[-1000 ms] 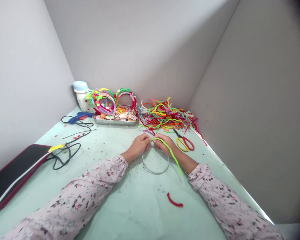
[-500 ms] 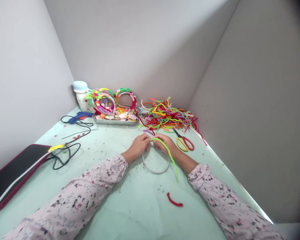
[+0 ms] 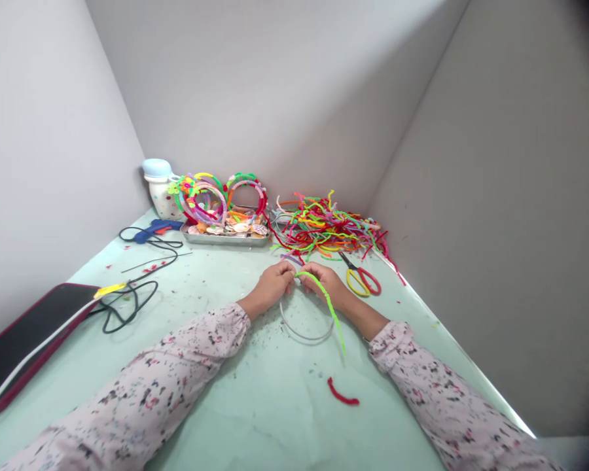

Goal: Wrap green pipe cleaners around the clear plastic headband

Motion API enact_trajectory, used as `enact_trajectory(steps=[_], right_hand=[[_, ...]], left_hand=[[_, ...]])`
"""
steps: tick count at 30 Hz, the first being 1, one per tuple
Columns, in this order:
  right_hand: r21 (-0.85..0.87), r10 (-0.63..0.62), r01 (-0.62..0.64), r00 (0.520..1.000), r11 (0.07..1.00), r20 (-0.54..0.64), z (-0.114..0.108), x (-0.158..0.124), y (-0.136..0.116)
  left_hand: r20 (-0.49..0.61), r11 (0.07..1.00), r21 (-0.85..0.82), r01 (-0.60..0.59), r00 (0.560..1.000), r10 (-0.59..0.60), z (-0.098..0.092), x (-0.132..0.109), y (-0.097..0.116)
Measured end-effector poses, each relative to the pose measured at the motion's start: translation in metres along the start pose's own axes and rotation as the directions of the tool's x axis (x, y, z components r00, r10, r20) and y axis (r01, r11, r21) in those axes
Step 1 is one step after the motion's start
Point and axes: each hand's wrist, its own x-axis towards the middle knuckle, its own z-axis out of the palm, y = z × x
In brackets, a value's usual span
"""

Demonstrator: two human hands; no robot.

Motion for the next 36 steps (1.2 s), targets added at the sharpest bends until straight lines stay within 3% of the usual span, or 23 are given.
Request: enact_trajectory(steps=[10, 20, 27, 36], right_hand=[[-0.054, -0.075, 0.075, 0.997, 0.996, -0.001, -0.002, 0.0, 0.004], [-0.022, -0.006, 0.005, 0.999, 1.0, -0.032, -0.002, 0.0, -0.002], [-0.081, -0.029, 0.029, 1.0, 0.996, -0.004, -0.003, -0.001, -0.005], [-0.109, -0.063, 0.063, 0.998, 0.992, 0.006, -0.003, 0.003, 0.01]], left_hand=[[-0.008, 1.0, 0.008, 0.002, 1.0, -0.002, 0.0, 0.002, -0.006], [-0.07, 0.998, -0.059, 0.023, 0.997, -0.027, 0.002, 0.006, -0.009], [-0.071, 0.999, -0.013, 0.032, 0.997, -0.033, 0.002, 0.004, -0.006], [-0.06, 0.998, 0.055, 0.024, 0.998, -0.021, 0.001, 0.001, -0.004]])
